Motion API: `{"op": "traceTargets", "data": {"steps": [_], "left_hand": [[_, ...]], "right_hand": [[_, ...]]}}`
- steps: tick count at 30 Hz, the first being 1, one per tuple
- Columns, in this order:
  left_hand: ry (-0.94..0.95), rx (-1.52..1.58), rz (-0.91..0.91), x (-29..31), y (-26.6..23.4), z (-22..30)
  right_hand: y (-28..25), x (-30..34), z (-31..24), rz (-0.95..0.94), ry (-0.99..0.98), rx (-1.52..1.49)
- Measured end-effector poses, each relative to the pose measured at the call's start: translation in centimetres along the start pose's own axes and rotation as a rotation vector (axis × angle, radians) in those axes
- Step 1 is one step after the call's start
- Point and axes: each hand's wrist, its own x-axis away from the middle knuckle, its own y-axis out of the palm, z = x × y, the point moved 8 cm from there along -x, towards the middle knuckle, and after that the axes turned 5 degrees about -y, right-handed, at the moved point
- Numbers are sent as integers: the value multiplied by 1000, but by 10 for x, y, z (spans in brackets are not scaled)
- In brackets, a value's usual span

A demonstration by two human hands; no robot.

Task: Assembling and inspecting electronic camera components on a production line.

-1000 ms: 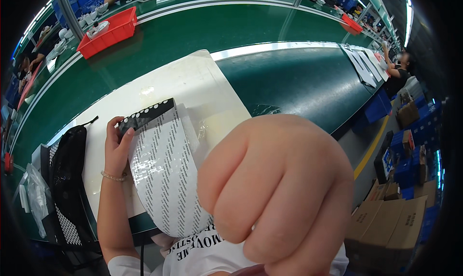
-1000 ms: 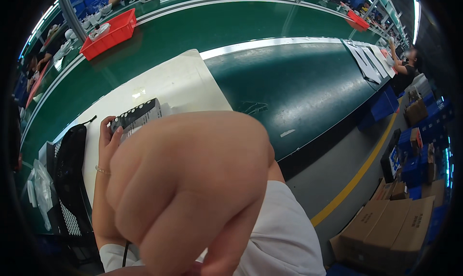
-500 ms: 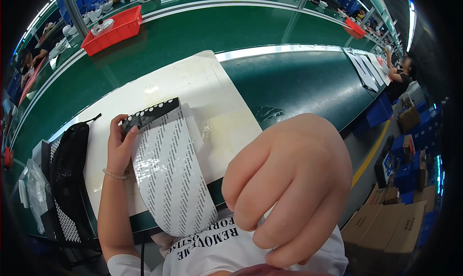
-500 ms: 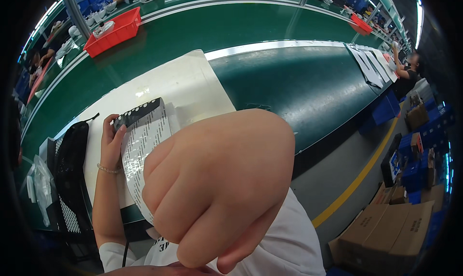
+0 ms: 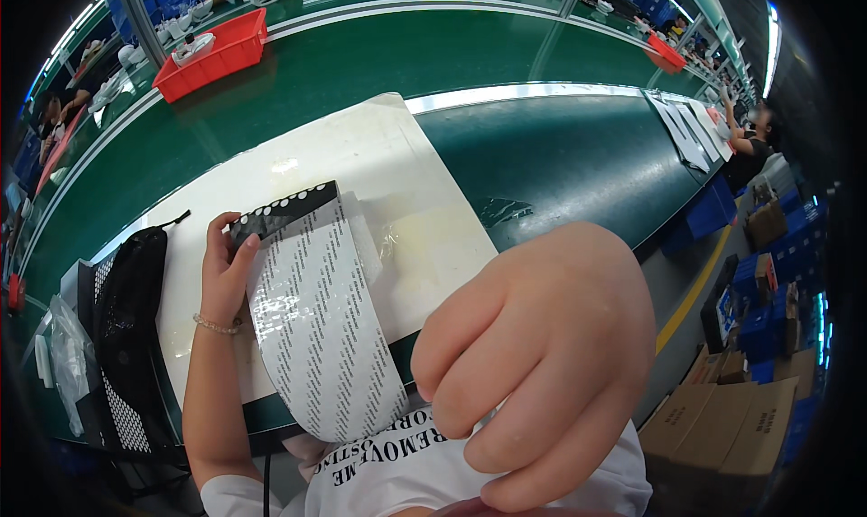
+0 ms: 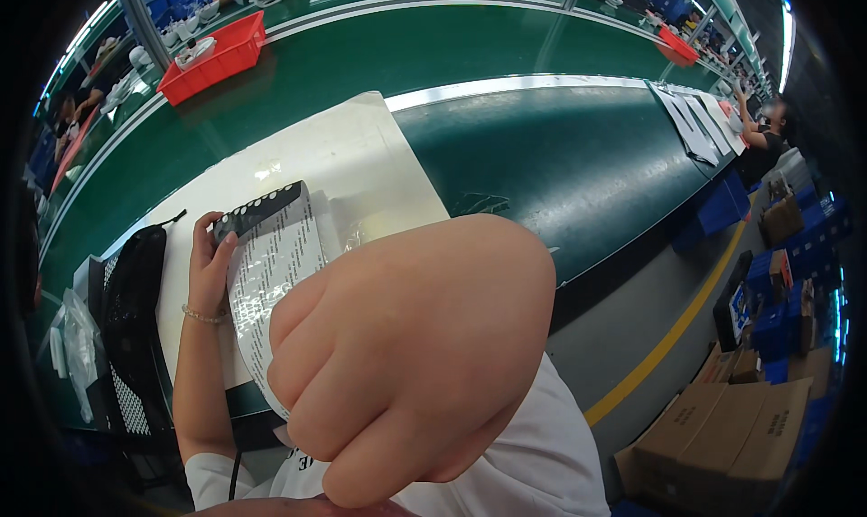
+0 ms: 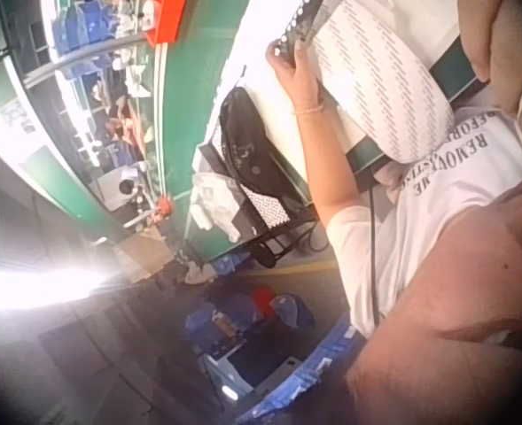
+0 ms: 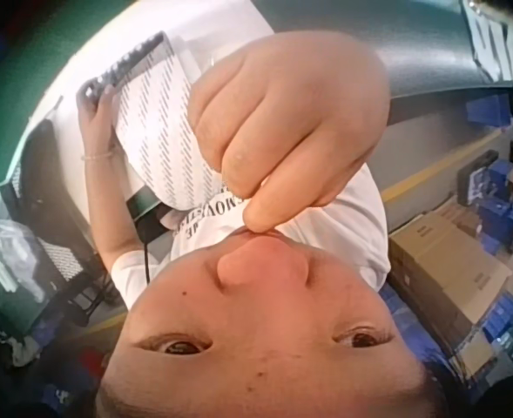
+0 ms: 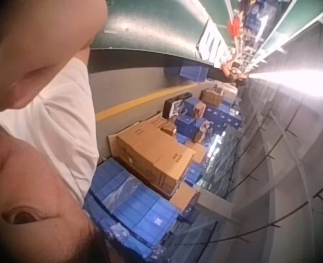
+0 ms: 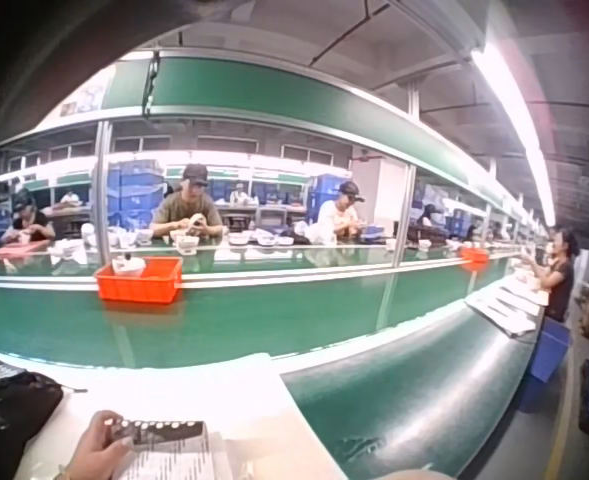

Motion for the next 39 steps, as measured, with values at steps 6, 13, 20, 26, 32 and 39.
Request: {"op": "traceTargets", "data": {"steps": [6,13,20,26,32,39], "left_hand": [[-2,-3,4,0,2,3],[-6,12,10,-2,-1,-2],[8,36,15,-1,0,-2],[-20,18,-6,-1,1,-3],[7,8,1,-1,1,-1],[1,8,14,-1,0,0]], "right_hand": [[-2,2,-3,60,-25,34],[-1,1,-1,63,-17,40],[-1,-1,-1,73,-14,42],[0,-2,-1,71,-19,57],[0,-2,-4,116,-2,97],[4,-1,-2,129,-2,110]]}}
